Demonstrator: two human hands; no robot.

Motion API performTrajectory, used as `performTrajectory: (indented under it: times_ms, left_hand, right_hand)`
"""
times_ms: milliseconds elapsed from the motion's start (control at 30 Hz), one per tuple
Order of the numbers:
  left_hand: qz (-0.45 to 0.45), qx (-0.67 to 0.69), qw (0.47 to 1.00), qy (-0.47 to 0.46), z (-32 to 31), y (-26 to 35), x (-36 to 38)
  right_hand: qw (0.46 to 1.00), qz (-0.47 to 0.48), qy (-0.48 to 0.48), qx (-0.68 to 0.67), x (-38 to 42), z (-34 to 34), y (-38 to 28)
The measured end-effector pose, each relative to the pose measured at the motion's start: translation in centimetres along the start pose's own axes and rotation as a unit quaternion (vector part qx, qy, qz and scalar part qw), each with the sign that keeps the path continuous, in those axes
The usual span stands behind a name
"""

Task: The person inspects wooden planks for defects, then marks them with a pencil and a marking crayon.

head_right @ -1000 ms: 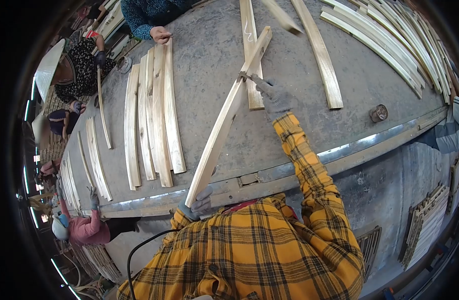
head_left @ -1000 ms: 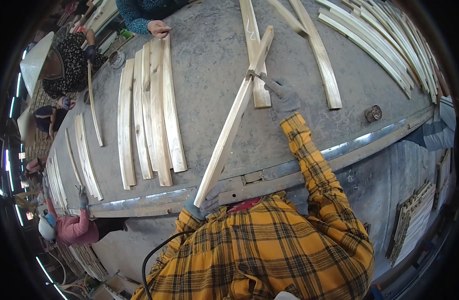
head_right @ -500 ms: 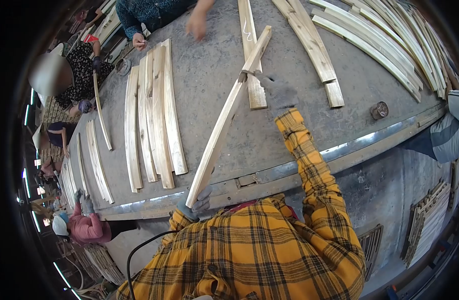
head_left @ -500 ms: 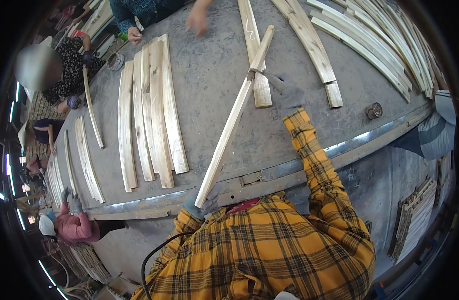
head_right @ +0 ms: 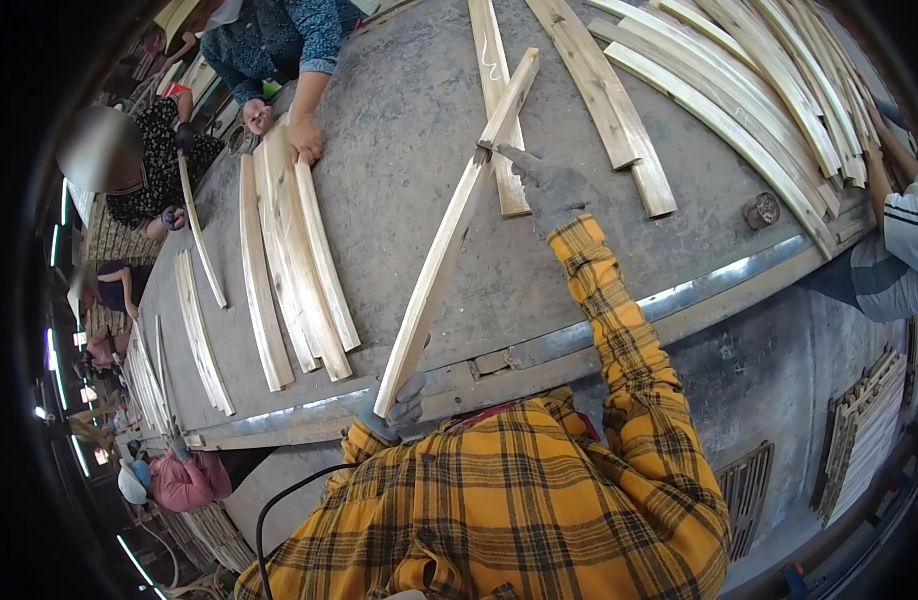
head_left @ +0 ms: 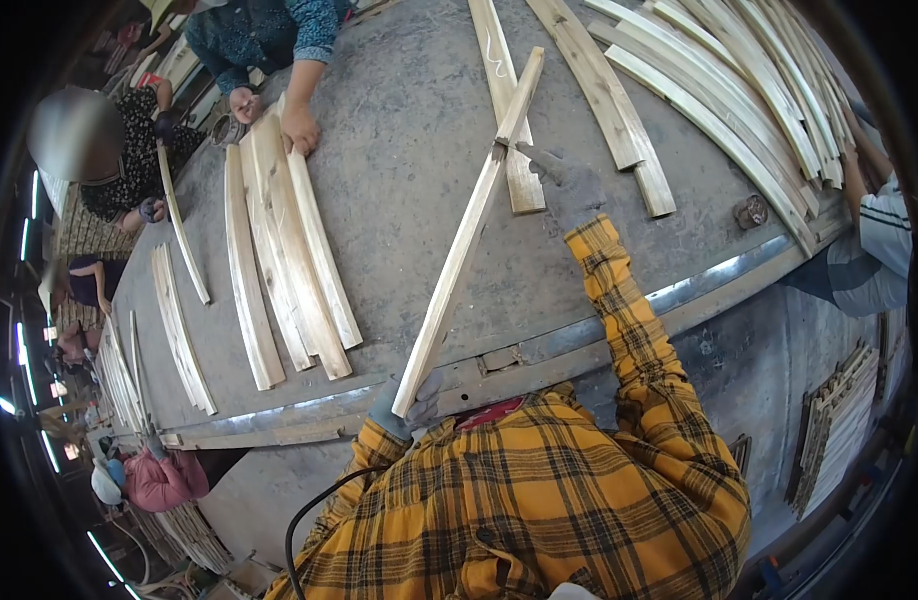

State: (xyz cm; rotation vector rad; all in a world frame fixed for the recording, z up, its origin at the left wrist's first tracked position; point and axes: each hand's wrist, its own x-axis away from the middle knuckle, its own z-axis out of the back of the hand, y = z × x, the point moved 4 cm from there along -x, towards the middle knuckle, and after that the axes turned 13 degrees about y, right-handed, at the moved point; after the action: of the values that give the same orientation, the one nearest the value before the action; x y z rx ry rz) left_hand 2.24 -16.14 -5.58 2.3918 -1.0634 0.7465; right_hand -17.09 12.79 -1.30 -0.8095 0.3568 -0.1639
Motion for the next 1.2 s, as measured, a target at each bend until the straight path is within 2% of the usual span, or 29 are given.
performTrajectory:
  times_ms: [67, 100, 167, 200, 267, 300, 333, 367, 433, 467, 500, 533, 600, 633, 667, 700, 733, 800, 833, 867, 900, 933, 967, 1000, 1067, 1100, 1133, 1167, 1200]
  left_hand:
    - [0.011, -0.002, 1.0, 0.008, -0.1, 0.4, 0.4]
    - [-0.026, -0.094, 0.99, 0.099, 0.4, 0.7, 0.5]
    - [-0.106, -0.259, 0.929, 0.241, 0.2, 1.7, 0.4]
    - [-0.094, -0.271, 0.933, 0.217, -0.1, 1.2, -0.9]
    - [-0.243, -0.291, 0.888, 0.262, 1.2, 2.4, -2.2]
    - [-0.264, -0.304, 0.885, 0.235, 2.4, 2.5, -4.2]
    - [-0.257, -0.305, 0.889, 0.226, 1.1, 2.2, -5.4]
    - [-0.306, -0.328, 0.863, 0.233, -1.1, 2.5, -5.9]
    - [-0.366, -0.372, 0.818, 0.243, -3.0, 3.4, -8.9]
    - [-0.354, -0.356, 0.826, 0.255, -3.3, 3.5, -10.8]
    - [-0.352, -0.352, 0.824, 0.27, -3.7, 6.2, -8.6]
    - [-0.35, -0.353, 0.827, 0.262, -3.4, 7.0, -10.8]
    - [-0.422, -0.372, 0.796, 0.224, -2.3, 9.4, -16.0]
    - [-0.354, -0.534, 0.709, 0.295, -3.8, 9.9, -16.9]
    - [-0.273, -0.675, 0.59, 0.349, -5.1, 10.2, -17.2]
    - [-0.378, -0.734, 0.395, 0.403, -7.3, 9.5, -16.6]
    - [-0.384, -0.737, 0.391, 0.395, -8.0, 9.7, -16.9]
    - [-0.525, -0.657, 0.469, 0.271, -11.9, 8.8, -17.3]
    - [-0.489, -0.592, 0.615, 0.18, -13.1, 7.0, -18.2]
    - [-0.334, -0.524, 0.775, 0.116, -13.8, 5.1, -19.3]
    - [-0.159, -0.426, 0.889, 0.047, -14.8, 2.9, -20.2]
    - [-0.075, -0.363, 0.929, -0.016, -15.6, 0.5, -21.4]
    - [0.024, -0.265, 0.961, -0.079, -11.7, -0.6, -23.8]
    - [0.029, -0.267, 0.96, -0.082, -12.9, -2.1, -23.9]
    - [0.164, -0.164, 0.971, -0.05, -15.5, -5.4, -23.4]
    - [0.168, -0.165, 0.97, -0.053, -14.6, -5.8, -24.8]
    - [0.24, -0.079, 0.966, -0.052, -12.8, -6.5, -27.2]
    - [0.307, 0.008, 0.95, -0.05, -12.1, -6.7, -28.5]
    - [0.303, 0.008, 0.951, -0.054, -12.1, -5.7, -28.2]
  right_hand:
    - [0.995, -0.002, -0.102, 0.008, 0.7, 0.3, -1.3]
    - [0.995, -0.006, -0.094, 0.012, 1.3, 0.5, -0.9]
    - [0.989, 0.032, -0.135, -0.048, 2.5, 1.4, 0.6]
    - [0.993, 0.024, -0.115, -0.029, 2.9, 3.8, 1.3]
    - [0.997, -0.02, 0.055, -0.052, 4.0, 8.2, 2.1]
    - [0.982, -0.063, 0.135, 0.116, 4.4, 10.9, 3.8]
    - [0.956, -0.011, 0.211, 0.205, 4.4, 13.0, 7.1]
    - [0.916, 0.037, 0.275, 0.288, 4.8, 14.8, 10.8]
    - [0.907, -0.094, 0.268, 0.312, 5.5, 18.8, 13.4]
    - [0.904, -0.1, 0.268, 0.318, 5.3, 19.6, 13.9]
    - [0.882, -0.166, 0.26, 0.357, 6.9, 18.4, 11.7]
    - [0.848, -0.22, 0.254, 0.41, 6.8, 19.3, 11.9]
    - [0.835, -0.266, 0.235, 0.421, 6.2, 19.3, 13.5]
    - [0.839, -0.289, 0.2, 0.415, 5.7, 18.7, 13.8]
    - [0.842, -0.312, 0.167, 0.407, 5.1, 18.6, 14.6]
    - [0.842, -0.257, 0.183, 0.437, 4.7, 17.4, 17.7]
    - [0.845, -0.296, 0.136, 0.424, 4.0, 16.4, 17.0]
    - [0.865, -0.288, 0.177, 0.37, 3.5, 17.1, 17.0]
    - [0.862, -0.297, 0.183, 0.367, 3.6, 17.5, 16.6]
    - [0.874, -0.315, 0.18, 0.324, 3.9, 17.5, 16.1]
    - [0.883, -0.329, 0.178, 0.283, 3.9, 17.5, 15.2]
    - [0.919, -0.261, 0.184, 0.233, 4.3, 17.5, 12.3]
    - [0.945, -0.187, 0.17, 0.208, 5.7, 12.5, 9.2]
    - [0.938, -0.175, 0.197, 0.226, 6.6, 10.7, 7.0]
    - [0.928, -0.166, 0.226, 0.247, 8.3, 9.5, 4.0]
    - [0.948, -0.166, 0.169, 0.212, 8.8, 9.2, 2.9]
    - [0.964, -0.163, 0.113, 0.176, 8.8, 9.0, 2.4]
    - [0.96, -0.055, 0.201, 0.188, 9.2, 10.2, 5.0]
    - [0.938, 0.058, 0.283, 0.193, 9.8, 12.3, 8.8]
